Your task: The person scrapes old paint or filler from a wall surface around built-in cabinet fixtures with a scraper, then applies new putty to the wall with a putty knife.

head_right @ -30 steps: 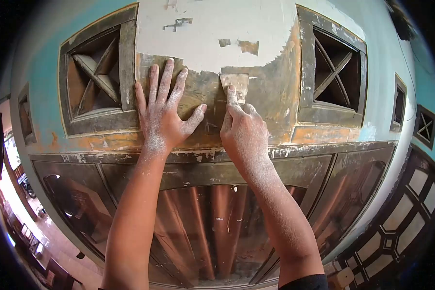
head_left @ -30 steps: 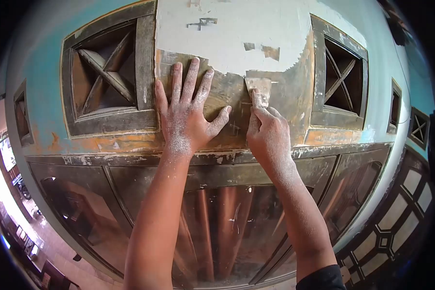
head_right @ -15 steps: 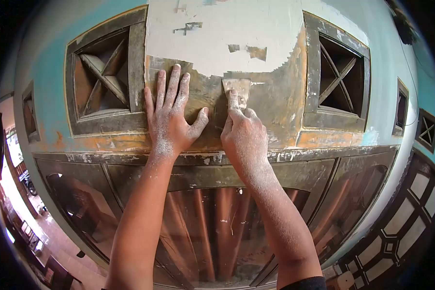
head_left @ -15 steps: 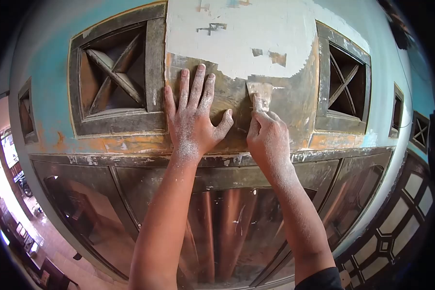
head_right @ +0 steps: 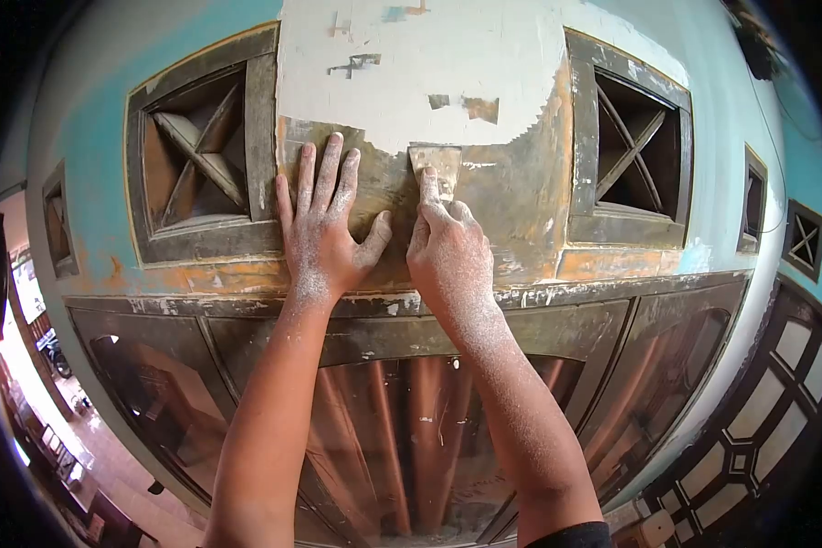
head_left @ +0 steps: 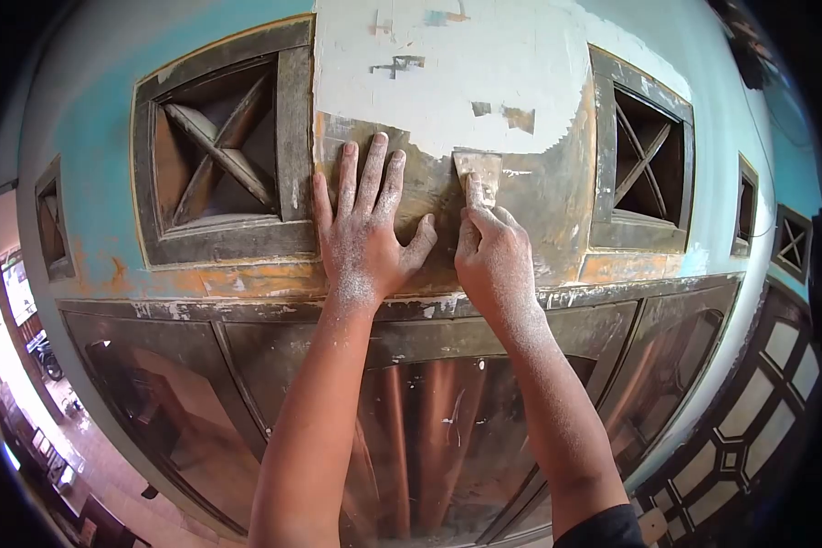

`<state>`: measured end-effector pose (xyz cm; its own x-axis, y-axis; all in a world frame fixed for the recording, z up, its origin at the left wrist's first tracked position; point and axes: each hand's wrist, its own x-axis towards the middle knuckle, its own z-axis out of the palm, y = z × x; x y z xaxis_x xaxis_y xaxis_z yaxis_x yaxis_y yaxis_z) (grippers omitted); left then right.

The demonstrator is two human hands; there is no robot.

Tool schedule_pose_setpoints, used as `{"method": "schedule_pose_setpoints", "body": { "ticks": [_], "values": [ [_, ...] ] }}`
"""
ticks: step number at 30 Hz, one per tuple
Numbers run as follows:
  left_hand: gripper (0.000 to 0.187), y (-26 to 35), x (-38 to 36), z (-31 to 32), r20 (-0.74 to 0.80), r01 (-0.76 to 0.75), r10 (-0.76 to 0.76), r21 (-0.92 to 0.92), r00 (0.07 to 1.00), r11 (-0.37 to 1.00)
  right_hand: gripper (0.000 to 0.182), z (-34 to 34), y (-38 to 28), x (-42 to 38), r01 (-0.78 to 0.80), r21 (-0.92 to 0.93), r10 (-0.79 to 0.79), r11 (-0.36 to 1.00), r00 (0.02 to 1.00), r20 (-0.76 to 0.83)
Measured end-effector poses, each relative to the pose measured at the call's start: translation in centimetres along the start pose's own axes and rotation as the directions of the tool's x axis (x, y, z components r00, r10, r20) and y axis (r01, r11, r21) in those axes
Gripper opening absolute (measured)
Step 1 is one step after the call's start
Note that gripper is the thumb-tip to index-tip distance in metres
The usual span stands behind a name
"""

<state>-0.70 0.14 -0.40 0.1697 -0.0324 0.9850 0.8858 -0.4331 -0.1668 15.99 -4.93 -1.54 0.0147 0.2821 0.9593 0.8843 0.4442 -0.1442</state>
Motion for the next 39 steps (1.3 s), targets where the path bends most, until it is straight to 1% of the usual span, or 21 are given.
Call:
{"method": "schedule_pose_setpoints", "body": {
  "ticks": [7, 9, 10, 12, 15, 16, 19, 21, 22, 24, 25, 27, 28, 30, 32, 33, 34, 35, 36, 38, 39],
  "values": [
    [0.069, 1.0, -0.3, -1.1, -0.062, 0.042, -0.048, -0.091, 0.997, 0.995, 0.056, -1.2, 0.8, -0.2, 0.104, 0.22, -0.105, 0.97, 0.994, -0.008],
    [0.057, 2.6, -1.1, -3.0, 0.069, 0.115, -0.099, -0.301, 0.993, 0.947, 0.059, -1.7, 1.0, -0.2, -0.02, 0.238, -0.022, 0.971, 0.985, 0.17],
    [0.051, 3.4, -1.4, -3.9, 0.086, 0.096, -0.066, -0.405, 0.994, 0.909, 0.059, -2.1, 0.8, -0.1, -0.019, 0.239, -0.022, 0.971, 0.986, 0.168],
    [0.062, 4.7, -2.5, -3.9, 0.251, 0.188, -0.025, -0.651, 0.968, 0.735, 0.061, -2.8, 0.4, 0.2, -0.199, 0.304, 0.089, 0.932, 0.936, 0.34],
    [0.091, 6.4, -2.1, -6.5, 0.631, 0.587, -0.017, -0.713, 0.776, 0.383, 0.061, -2.0, 1.1, 0.0, -0.152, 0.414, 0.013, 0.898, 0.947, 0.321],
    [0.091, 6.4, -2.4, -5.8, 0.631, 0.588, -0.018, -0.712, 0.776, 0.385, 0.062, -2.0, 1.0, -0.1, -0.127, 0.482, -0.029, 0.867, 0.953, 0.302],
    [0.09, 6.6, -2.8, -3.8, 0.459, 0.428, -0.092, -0.712, 0.884, 0.557, 0.061, -2.5, 0.8, -0.2, -0.056, 0.464, -0.099, 0.884, 0.948, 0.302],
    [0.089, 7.1, -2.5, -3.7, 0.549, 0.577, -0.191, -0.719, 0.813, 0.387, 0.061, -2.6, 0.8, -0.3, -0.034, 0.44, -0.117, 0.897, 0.943, 0.313],
    [0.089, 7.3, -2.6, -3.6, 0.55, 0.578, -0.193, -0.717, 0.813, 0.389, 0.06, -2.6, 0.8, -0.4, -0.052, 0.457, -0.114, 0.888, 0.938, 0.326],
    [0.086, 7.6, -3.2, -2.6, 0.434, 0.468, -0.185, -0.76, 0.882, 0.451, 0.059, -2.7, 0.9, -0.7, -0.07, 0.477, -0.113, 0.876, 0.933, 0.343],
    [0.086, 7.7, -3.5, -1.6, 0.433, 0.468, -0.186, -0.758, 0.882, 0.454, 0.059, -3.0, 0.8, -0.9, 0.01, 0.444, -0.171, 0.896, 0.93, 0.324],
    [0.082, 8.2, -3.3, -0.4, 0.168, 0.267, -0.217, -0.757, 0.962, 0.597, 0.059, -4.0, 0.5, -1.2, 0.092, 0.411, -0.232, 0.907, 0.923, 0.307],
    [0.082, 8.3, -3.3, -0.9, 0.165, 0.266, -0.218, -0.754, 0.962, 0.6, 0.057, -4.9, 0.2, -1.2, 0.035, 0.436, -0.213, 0.899, 0.906, 0.366],
    [0.08, 8.3, -3.3, -2.5, 0.305, 0.424, -0.299, -0.733, 0.904, 0.532, 0.054, -6.4, 0.1, -0.9, -0.023, 0.464, -0.197, 0.886, 0.885, 0.422],
    [0.079, 7.4, -3.0, -2.3, 0.338, 0.474, -0.333, -0.65, 0.88, 0.594, 0.047, -7.5, 0.9, 0.1, 0.039, 0.315, -0.158, 0.948, 0.919, 0.361],
    [0.078, 7.1, -2.7, -3.0, 0.319, 0.463, -0.336, -0.625, 0.886, 0.629, 0.039, -7.8, 1.9, 1.1, 0.203, 0.224, -0.25, 0.953, 0.946, 0.206],
    [0.077, 7.0, -2.5, -3.4, 0.299, 0.451, -0.337, -0.598, 0.893, 0.663, 0.038, -7.9, 2.5, 2.2, 0.23, 0.14, -0.25, 0.963, 0.956, 0.15],
    [0.068, 6.8, -2.7, -2.9, 0.169, 0.365, -0.332, -0.582, 0.928, 0.726, 0.042, -7.7, 3.4, 3.5, 0.316, -0.022, -0.313, 0.949, 0.947, 0.07],
    [0.068, 6.7, -2.7, -3.1, 0.167, 0.369, -0.337, -0.575, 0.927, 0.73, 0.046, -7.5, 4.5, 4.7, 0.379, -0.19, -0.386, 0.905, 0.922, 0.001],
    [0.066, 6.4, -2.4, -3.7, 0.178, 0.372, -0.327, -0.421, 0.928, 0.827, 0.056, -7.5, 5.9, 6.5, 0.424, -0.443, -0.463, 0.79, 0.886, 0.023],
    [0.063, 6.5, -2.1, -4.4, 0.285, 0.445, -0.352, -0.407, 0.892, 0.798, 0.065, -7.3, 7.0, 7.2, 0.431, -0.488, -0.431, 0.759, 0.894, 0.121]
  ]
}}
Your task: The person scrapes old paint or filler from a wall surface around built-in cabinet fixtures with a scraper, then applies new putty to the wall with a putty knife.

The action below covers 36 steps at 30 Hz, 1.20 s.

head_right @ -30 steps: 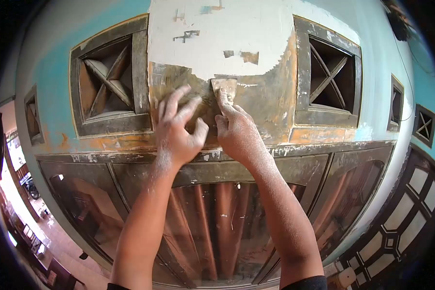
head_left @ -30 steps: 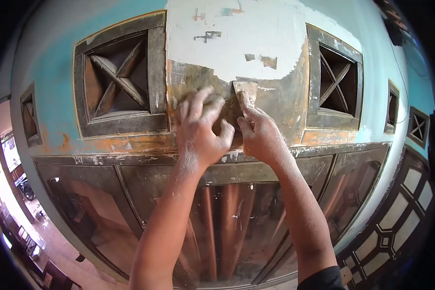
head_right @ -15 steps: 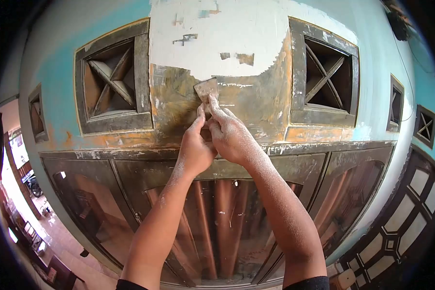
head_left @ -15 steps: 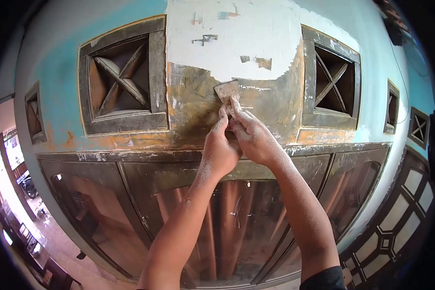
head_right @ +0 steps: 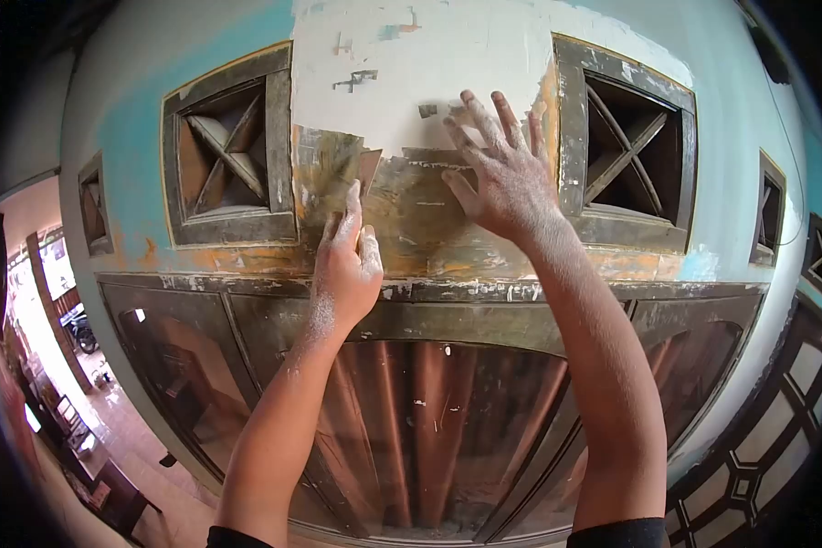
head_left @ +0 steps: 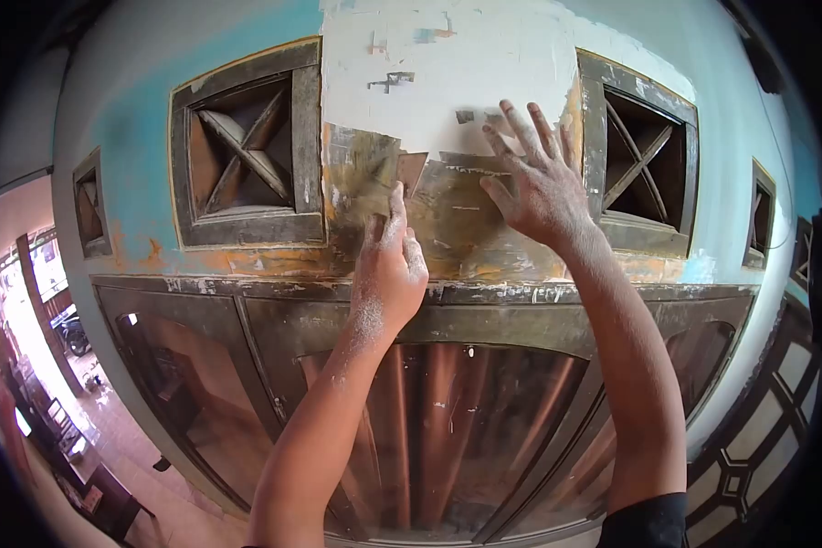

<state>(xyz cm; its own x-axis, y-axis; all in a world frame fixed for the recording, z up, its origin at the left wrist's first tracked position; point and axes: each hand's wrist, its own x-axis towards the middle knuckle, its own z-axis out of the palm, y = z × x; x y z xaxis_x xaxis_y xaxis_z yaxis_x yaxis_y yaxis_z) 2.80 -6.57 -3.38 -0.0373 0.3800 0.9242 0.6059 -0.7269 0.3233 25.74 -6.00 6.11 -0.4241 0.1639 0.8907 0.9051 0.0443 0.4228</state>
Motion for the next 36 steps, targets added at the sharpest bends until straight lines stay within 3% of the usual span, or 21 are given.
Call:
{"method": "schedule_pose_setpoints", "body": {
  "ticks": [1, 3, 5, 7, 12, 31, 36],
  "values": [
    [0.063, 0.3, -0.2, -0.3, -0.004, 0.002, -0.002, 0.009, 1.0, 1.0, 0.065, 0.7, 0.5, -0.3, 0.002, 0.009, -0.002, 1.0, 1.0, -0.005],
    [0.062, 0.6, -0.6, -0.7, 0.038, 0.017, -0.028, 0.263, 0.999, 0.965, 0.069, 1.8, 1.3, -0.7, 0.071, -0.024, -0.07, 0.997, 0.997, 0.027],
    [0.067, -0.3, -0.4, -0.5, 0.002, -0.045, 0.047, 0.336, 0.999, 0.941, 0.071, 2.3, 1.7, -0.9, 0.081, -0.037, -0.079, 0.996, 0.996, 0.044],
    [0.079, -0.5, -0.3, -0.4, 0.038, -0.214, 0.235, 0.578, 0.971, 0.787, 0.07, 2.6, 1.7, -1.1, 0.085, -0.038, -0.084, 0.996, 0.996, 0.027],
    [0.088, 0.0, 0.2, 0.1, 0.153, -0.2, 0.133, 0.625, 0.979, 0.754, 0.07, 2.8, 1.9, -1.4, 0.084, -0.018, -0.084, 0.996, 0.996, 0.015],
    [0.091, 2.6, -0.1, 2.7, 0.088, -0.066, 0.022, 0.541, 0.996, 0.839, 0.066, 3.1, 1.8, -1.7, 0.069, 0.071, -0.065, 0.995, 0.996, -0.064],
    [0.091, 4.4, 0.5, 2.5, 0.12, 0.011, -0.097, 0.571, 0.988, 0.821, 0.065, 3.1, 1.9, -1.7, 0.071, 0.084, -0.066, 0.994, 0.995, -0.069]
  ]
}}
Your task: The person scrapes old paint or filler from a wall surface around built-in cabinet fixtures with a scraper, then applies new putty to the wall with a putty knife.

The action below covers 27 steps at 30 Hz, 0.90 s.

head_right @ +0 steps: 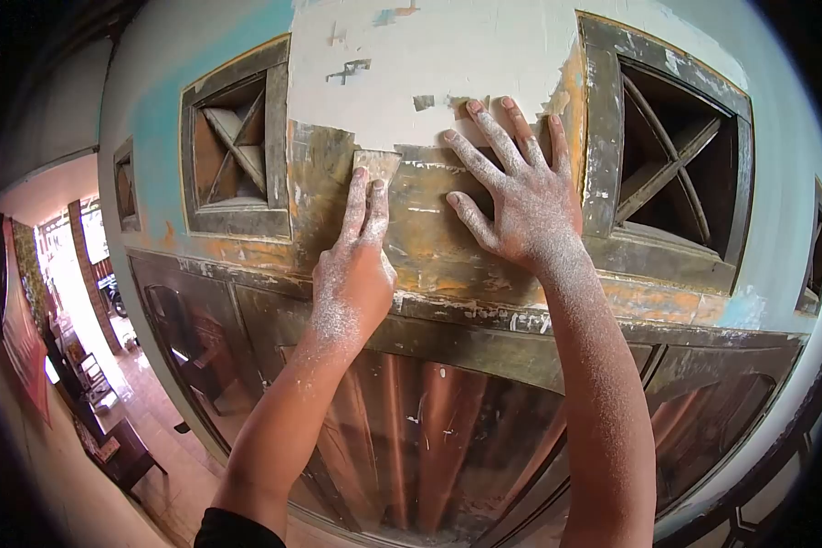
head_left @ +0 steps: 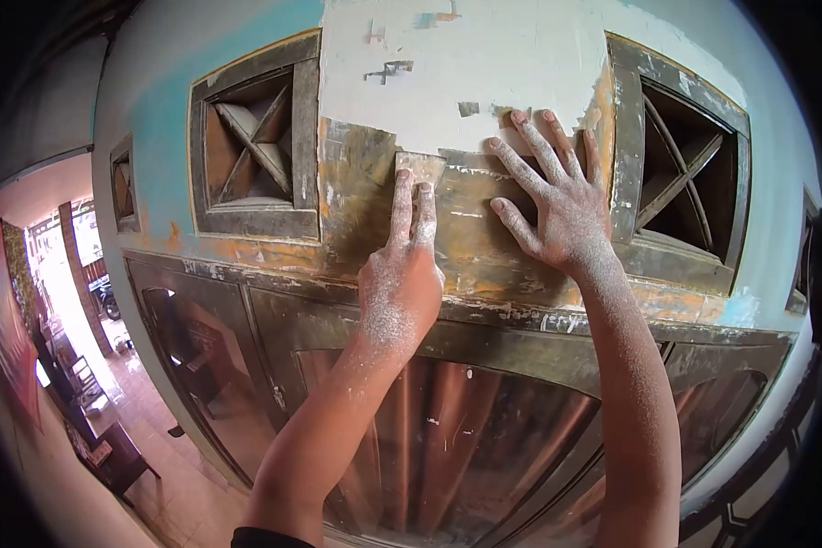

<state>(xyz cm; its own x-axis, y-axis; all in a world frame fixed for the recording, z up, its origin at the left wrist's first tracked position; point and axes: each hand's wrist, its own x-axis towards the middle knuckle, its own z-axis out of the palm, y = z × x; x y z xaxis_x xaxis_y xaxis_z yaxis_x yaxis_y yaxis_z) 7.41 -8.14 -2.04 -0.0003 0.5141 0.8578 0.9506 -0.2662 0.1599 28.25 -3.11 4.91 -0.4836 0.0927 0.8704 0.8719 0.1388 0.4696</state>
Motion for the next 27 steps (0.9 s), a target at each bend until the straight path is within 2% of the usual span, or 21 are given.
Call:
{"method": "schedule_pose_setpoints", "body": {
  "ticks": [7, 9, 12, 22, 27],
  "values": [
    [0.088, 0.4, 0.1, -0.8, 0.014, 0.01, -0.01, 0.048, 1.0, 0.999, 0.065, 0.1, 0.1, 0.0, 0.01, 0.019, -0.009, 1.0, 0.999, -0.043],
    [0.087, 0.7, -0.4, -1.1, 0.088, 0.05, -0.053, 0.043, 0.995, 0.998, 0.065, 0.2, -0.1, -0.3, 0.012, 0.048, -0.009, 0.999, 0.998, -0.058],
    [0.086, 0.3, 0.2, -0.9, 0.023, 0.01, -0.012, 0.075, 1.0, 0.997, 0.065, 0.2, 0.1, -0.1, 0.021, 0.052, -0.017, 0.998, 0.997, -0.072],
    [0.083, 1.0, 0.1, -1.8, 0.066, 0.041, -0.046, 0.08, 0.997, 0.996, 0.065, 0.2, 0.0, -0.2, 0.012, 0.056, -0.009, 0.998, 0.998, -0.067],
    [0.083, 0.5, 0.5, -1.4, 0.018, -0.007, 0.005, 0.097, 1.0, 0.995, 0.066, 0.3, 0.1, -0.2, 0.007, 0.049, -0.003, 0.999, 0.997, -0.076]
  ]
}}
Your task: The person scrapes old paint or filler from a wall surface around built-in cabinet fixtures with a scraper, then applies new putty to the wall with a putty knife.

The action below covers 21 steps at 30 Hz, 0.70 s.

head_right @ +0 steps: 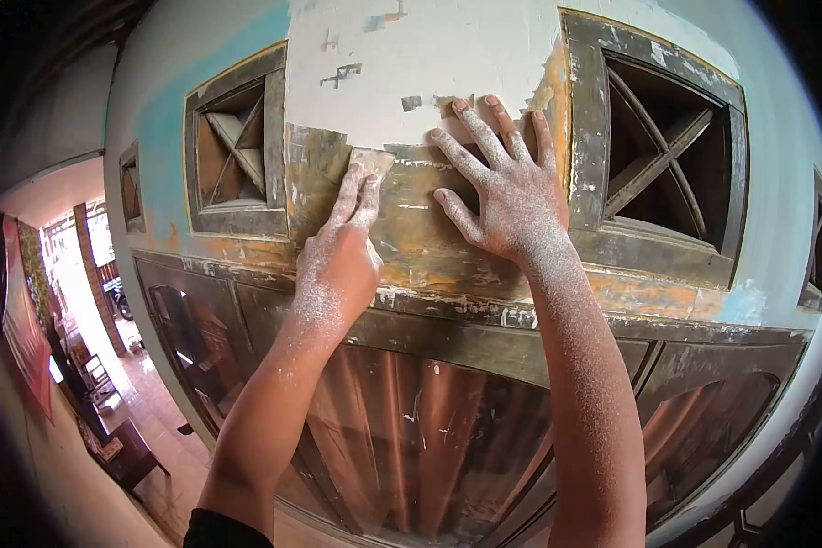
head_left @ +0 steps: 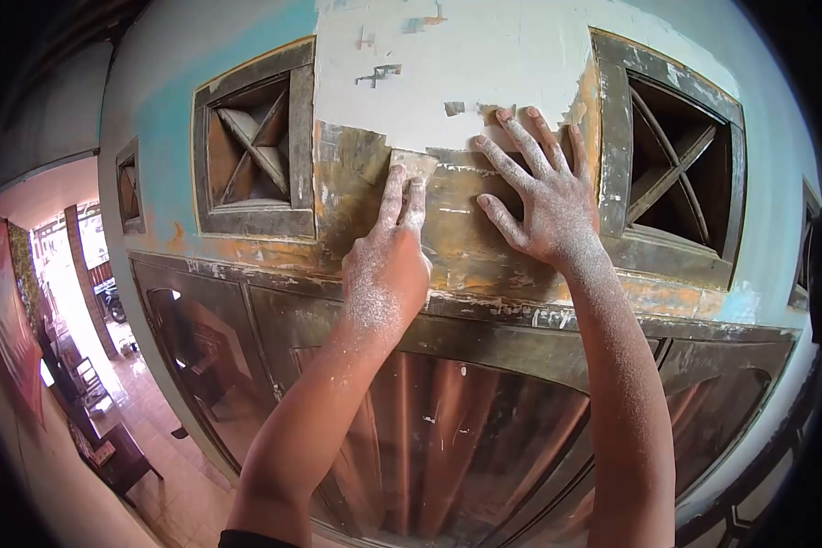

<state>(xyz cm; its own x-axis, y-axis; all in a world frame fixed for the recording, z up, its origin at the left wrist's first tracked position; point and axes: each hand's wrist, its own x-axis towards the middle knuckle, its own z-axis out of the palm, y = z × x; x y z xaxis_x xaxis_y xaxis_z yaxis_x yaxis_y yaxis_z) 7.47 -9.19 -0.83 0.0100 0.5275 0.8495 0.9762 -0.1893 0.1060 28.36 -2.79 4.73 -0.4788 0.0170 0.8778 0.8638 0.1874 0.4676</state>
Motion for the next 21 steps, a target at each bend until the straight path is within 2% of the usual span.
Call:
{"method": "schedule_pose_setpoints", "body": {
  "ticks": [14, 19, 21],
  "values": [
    [0.079, 0.0, 0.4, -0.3, 0.019, 0.025, -0.025, -0.038, 1.0, 0.999, 0.064, 0.1, 0.0, -0.1, -0.01, -0.038, 0.01, 0.999, 1.0, 0.013],
    [0.083, -0.9, -0.2, 0.4, 0.019, -0.027, 0.028, -0.059, 0.999, 0.998, 0.065, -0.1, 0.1, 0.0, -0.014, -0.015, 0.014, 1.0, 1.0, -0.002],
    [0.083, -0.1, 0.2, -0.4, 0.03, 0.003, -0.002, -0.033, 1.0, 0.999, 0.065, -0.2, -0.1, 0.0, -0.004, 0.007, 0.004, 1.0, 1.0, -0.014]
  ]
}}
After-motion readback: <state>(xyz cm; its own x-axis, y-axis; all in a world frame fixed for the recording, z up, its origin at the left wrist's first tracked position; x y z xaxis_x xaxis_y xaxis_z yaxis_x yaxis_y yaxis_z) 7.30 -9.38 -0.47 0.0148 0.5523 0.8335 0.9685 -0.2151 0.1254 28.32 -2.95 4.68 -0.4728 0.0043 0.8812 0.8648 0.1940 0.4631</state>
